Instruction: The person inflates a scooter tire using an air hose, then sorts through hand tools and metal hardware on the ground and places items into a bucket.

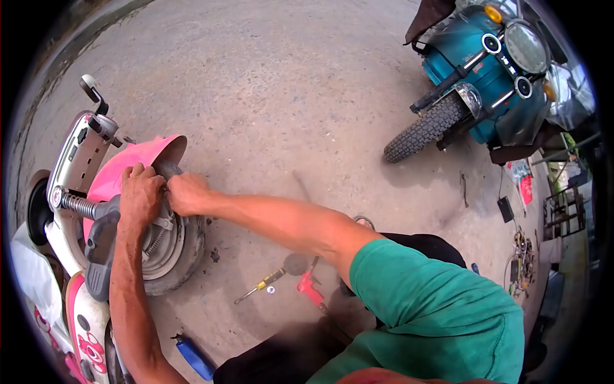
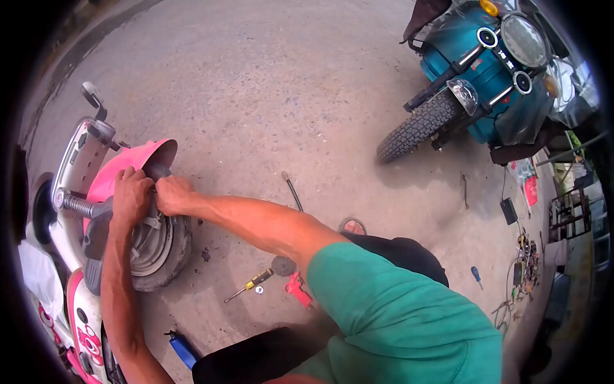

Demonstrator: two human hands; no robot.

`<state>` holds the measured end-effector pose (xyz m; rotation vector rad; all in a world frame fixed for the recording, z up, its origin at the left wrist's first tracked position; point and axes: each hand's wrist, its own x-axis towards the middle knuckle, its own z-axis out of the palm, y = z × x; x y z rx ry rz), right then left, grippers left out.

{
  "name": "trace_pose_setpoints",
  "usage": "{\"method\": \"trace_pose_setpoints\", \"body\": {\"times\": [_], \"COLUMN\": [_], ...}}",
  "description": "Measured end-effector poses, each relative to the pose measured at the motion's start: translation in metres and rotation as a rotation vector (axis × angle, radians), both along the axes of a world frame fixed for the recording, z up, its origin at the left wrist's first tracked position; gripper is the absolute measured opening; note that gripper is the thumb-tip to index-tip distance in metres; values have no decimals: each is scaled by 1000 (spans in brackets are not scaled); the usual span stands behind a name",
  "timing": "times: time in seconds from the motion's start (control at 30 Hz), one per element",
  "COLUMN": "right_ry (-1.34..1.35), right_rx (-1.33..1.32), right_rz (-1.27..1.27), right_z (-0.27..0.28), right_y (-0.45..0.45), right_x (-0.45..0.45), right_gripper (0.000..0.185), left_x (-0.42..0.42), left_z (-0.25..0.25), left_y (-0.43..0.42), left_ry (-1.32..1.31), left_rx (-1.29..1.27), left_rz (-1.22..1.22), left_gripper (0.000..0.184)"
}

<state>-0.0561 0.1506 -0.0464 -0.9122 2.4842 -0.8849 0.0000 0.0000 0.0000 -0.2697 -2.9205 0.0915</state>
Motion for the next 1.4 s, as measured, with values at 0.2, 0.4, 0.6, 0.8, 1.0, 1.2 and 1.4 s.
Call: {"method": "trace_pose_setpoints", "body": {"times": [0.2,0.4,0.6,0.8,1.0,1.2,1.4], "right_ry": [22,-128,-110,29,202,109,-588], "right_rx": [-23,-83,-128,-151,-154,-117,-326], "right_rz": [5,-117,-61,-114,-55,-62,-272], "right_z": [-3,-11,-6,-1,-13,0,-11], "right_y": [-1,-10,-3,-6,-7,-13,-33], "right_x": [0,0,-3,-2,-4,3,-8], "right_gripper": [28,31,30,22,18,25,24], "left_x": [-2,3,4,4,21,173,340], "left_z": [4,6,4,3,13,21,-96], "left_y": [3,4,5,4,13,76,130], "left_ry": [-8,-1,20,8,127,258,36], "left_rx": [-15,-41,-107,-103,102,428,838], "left_rz": [1,-11,-19,0,18,30,367], "left_gripper": [13,15,15,16,17,26,20]}}
